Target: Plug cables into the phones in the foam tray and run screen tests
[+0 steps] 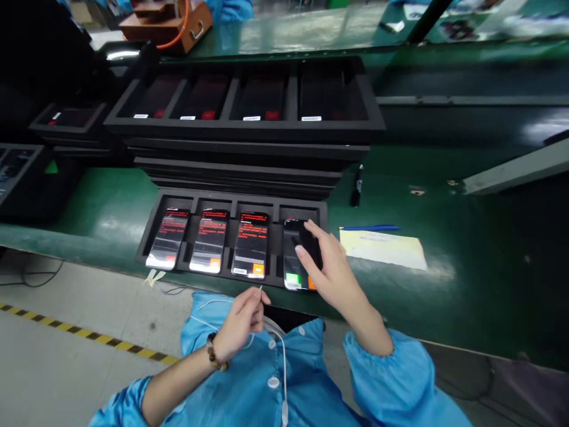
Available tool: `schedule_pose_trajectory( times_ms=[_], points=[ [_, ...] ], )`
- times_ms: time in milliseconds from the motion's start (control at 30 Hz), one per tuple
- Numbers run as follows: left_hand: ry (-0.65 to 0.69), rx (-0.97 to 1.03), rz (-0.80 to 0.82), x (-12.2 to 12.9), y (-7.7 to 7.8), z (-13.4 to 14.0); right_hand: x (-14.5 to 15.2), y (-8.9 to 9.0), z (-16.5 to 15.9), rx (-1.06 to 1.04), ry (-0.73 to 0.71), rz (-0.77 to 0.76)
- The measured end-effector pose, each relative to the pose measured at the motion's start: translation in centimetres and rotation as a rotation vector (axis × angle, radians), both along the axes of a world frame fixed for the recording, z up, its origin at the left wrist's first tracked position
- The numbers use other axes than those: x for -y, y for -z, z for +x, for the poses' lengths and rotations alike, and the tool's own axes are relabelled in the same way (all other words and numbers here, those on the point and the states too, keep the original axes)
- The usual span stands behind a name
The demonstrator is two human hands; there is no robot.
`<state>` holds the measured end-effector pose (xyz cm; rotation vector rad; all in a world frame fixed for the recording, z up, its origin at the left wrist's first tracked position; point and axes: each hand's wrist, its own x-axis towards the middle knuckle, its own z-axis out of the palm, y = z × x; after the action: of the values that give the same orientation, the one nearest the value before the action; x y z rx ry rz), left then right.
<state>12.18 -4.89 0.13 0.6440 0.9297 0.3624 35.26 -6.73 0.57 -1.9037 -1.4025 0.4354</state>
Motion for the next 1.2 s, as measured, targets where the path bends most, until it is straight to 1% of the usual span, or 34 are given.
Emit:
schedule_pose_trajectory(
  times_ms=[100, 167, 267, 333, 533, 600, 700, 833, 967, 1033, 1200],
  points=[
    [-0.068, -0.098, 0.154, -1.1, 0.2, -2.3, -4.4, -1.3, 0.0, 0.011, -0.214, -0.024],
    [-0.102, -0.137, 0.225, -1.4, 0.4, -3.0, -7.5, -1.6, -0.2, 0.051, -0.318, -0.064],
    [-0.129, -0.144, 0.259, -1.6, 0.9, -3.0, -10.9, -1.4, -0.5, 0.111, -0.4, -0.099],
    [-0.141, -0.133, 0.255, -1.6, 1.1, -2.9, -12.1, -1.2, -0.5, 0.126, -0.417, -0.095],
    [-0.198, -0.132, 0.252, -1.7, 1.0, -2.9, -12.5, -1.2, -0.7, 0.155, -0.448, -0.152],
    [-0.199, -0.131, 0.246, -1.9, 0.9, -2.9, -12.6, -1.3, -0.8, 0.155, -0.462, -0.158],
    [-0.196, -0.103, 0.189, -2.2, 0.6, -2.7, -12.8, -1.8, -0.5, 0.107, -0.488, -0.159],
    [-0.224, -0.043, 0.08, -2.5, 0.1, -2.4, -12.8, -2.4, 0.0, 0.069, -0.508, -0.188],
    [-0.229, -0.057, 0.066, -2.7, 0.0, -2.7, -12.4, -2.3, 0.0, 0.088, -0.51, -0.185],
    [-0.203, -0.07, 0.071, -2.8, 0.0, -3.0, -12.3, -2.1, 0.0, 0.102, -0.51, -0.18],
    [-0.063, -0.086, 0.068, -3.0, 0.2, -3.2, -11.7, -2.1, -0.1, 0.139, -0.522, -0.202]
  ],
)
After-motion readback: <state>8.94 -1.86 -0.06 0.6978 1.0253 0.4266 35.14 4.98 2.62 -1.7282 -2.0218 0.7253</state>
